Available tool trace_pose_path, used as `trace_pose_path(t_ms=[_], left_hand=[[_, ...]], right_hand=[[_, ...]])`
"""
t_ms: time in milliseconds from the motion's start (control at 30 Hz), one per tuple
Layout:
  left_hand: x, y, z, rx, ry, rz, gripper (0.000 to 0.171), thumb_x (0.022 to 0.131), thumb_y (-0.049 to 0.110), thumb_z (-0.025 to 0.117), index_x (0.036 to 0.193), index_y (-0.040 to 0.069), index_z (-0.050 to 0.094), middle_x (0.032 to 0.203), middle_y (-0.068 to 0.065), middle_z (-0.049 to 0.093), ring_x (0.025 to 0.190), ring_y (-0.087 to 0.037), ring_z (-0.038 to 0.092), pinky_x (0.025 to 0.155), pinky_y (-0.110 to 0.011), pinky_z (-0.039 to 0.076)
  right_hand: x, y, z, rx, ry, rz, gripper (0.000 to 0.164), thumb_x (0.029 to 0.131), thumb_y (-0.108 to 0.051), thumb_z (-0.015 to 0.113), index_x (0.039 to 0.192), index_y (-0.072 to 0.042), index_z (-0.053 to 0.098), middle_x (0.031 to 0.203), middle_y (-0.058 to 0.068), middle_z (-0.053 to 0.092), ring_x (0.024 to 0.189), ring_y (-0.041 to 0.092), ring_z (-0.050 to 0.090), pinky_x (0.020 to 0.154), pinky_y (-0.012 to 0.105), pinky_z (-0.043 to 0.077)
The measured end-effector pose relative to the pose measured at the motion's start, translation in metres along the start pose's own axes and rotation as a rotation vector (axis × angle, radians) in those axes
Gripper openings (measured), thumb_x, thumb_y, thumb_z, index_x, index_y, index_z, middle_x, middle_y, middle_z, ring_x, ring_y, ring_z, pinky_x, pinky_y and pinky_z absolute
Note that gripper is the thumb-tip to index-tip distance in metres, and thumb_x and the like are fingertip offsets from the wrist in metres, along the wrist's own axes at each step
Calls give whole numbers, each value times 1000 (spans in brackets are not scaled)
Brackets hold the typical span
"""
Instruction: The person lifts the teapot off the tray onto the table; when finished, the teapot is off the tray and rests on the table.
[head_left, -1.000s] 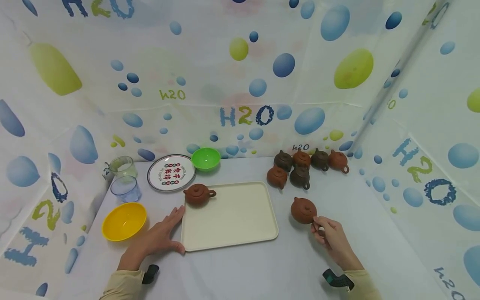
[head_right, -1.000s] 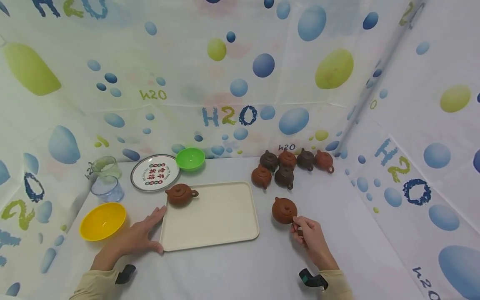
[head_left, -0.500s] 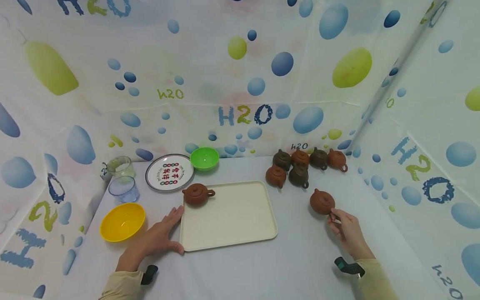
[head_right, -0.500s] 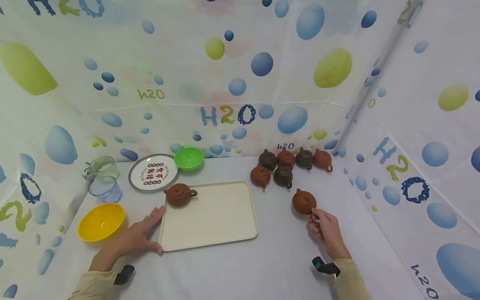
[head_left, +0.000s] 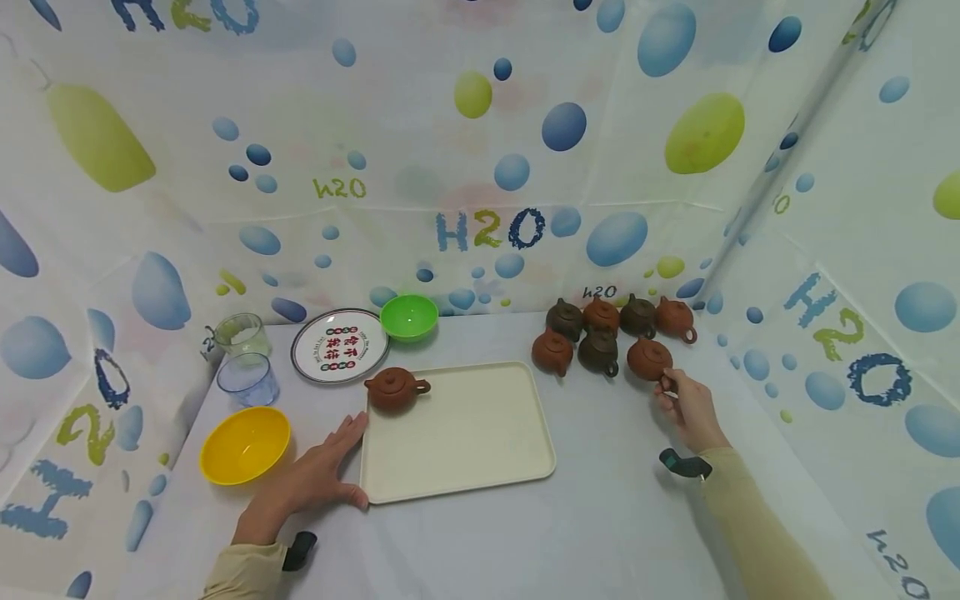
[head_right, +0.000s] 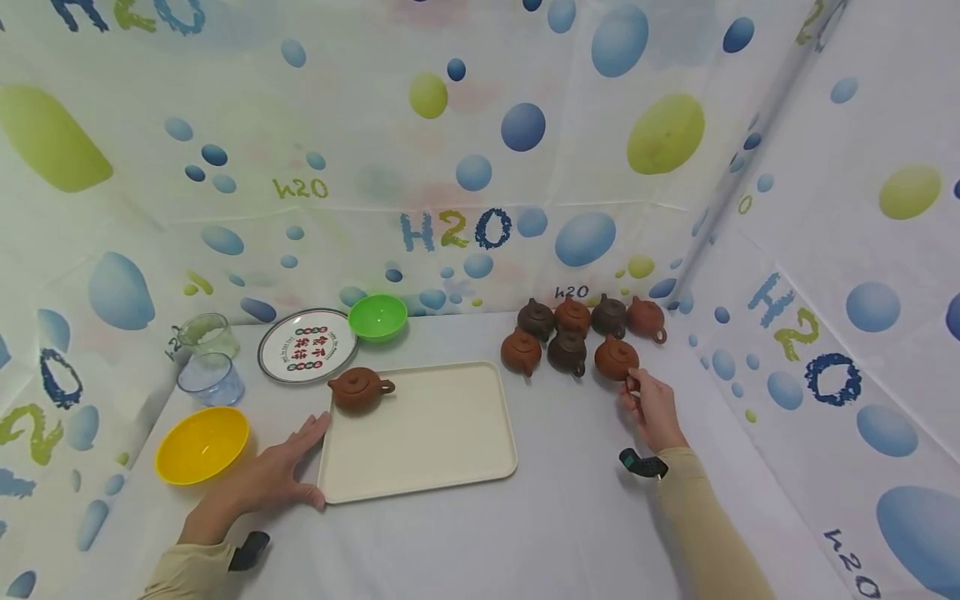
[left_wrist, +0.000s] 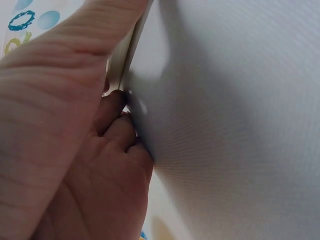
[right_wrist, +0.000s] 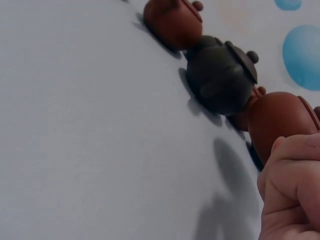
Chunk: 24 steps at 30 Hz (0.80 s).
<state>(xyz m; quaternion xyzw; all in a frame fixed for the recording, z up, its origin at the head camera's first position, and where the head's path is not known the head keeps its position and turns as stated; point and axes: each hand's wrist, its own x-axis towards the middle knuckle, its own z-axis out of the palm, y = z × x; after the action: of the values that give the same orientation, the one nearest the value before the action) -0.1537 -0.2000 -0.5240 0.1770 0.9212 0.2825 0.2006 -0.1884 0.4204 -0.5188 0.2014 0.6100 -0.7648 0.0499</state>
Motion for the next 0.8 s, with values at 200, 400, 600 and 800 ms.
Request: trace_pose_path(t_ms=[200, 400, 600, 800], left_hand=[[1, 1, 2, -8, -12, -18, 142, 66, 53, 97, 172, 6, 16, 176, -31, 15, 157, -62, 23, 127, -73, 26], [0, 3, 2, -7, -16, -21, 142, 65, 52, 97, 172, 5, 16, 175, -32, 16, 156, -63, 24, 126, -74, 27], [0, 2, 2, 1, -14, -15, 142, 65, 53, 97, 172, 5, 16, 175, -33, 16, 156, -64, 25, 126, -74, 28], [0, 1, 1, 3, -7, -13, 142, 66, 54, 96, 172, 5, 15, 175, -33, 16, 156, -63, 25, 126, -74, 28]], right_hand=[[11, -9, 8, 50, 34, 65, 28, 113, -30, 49, 96, -10, 57, 83, -3, 65, 61, 6, 52, 47, 20, 41], [29, -1, 5, 78, 78, 107, 26, 113, -31, 50, 99, -11, 56, 82, -3, 66, 59, 6, 51, 46, 20, 41], [38, 3, 5, 104, 72, 133, 25, 113, -32, 51, 99, -12, 58, 82, -4, 67, 60, 4, 52, 46, 19, 40], [41, 1, 8, 54, 105, 154, 25, 112, -36, 51, 104, -14, 60, 82, -5, 67, 61, 4, 53, 47, 18, 41]])
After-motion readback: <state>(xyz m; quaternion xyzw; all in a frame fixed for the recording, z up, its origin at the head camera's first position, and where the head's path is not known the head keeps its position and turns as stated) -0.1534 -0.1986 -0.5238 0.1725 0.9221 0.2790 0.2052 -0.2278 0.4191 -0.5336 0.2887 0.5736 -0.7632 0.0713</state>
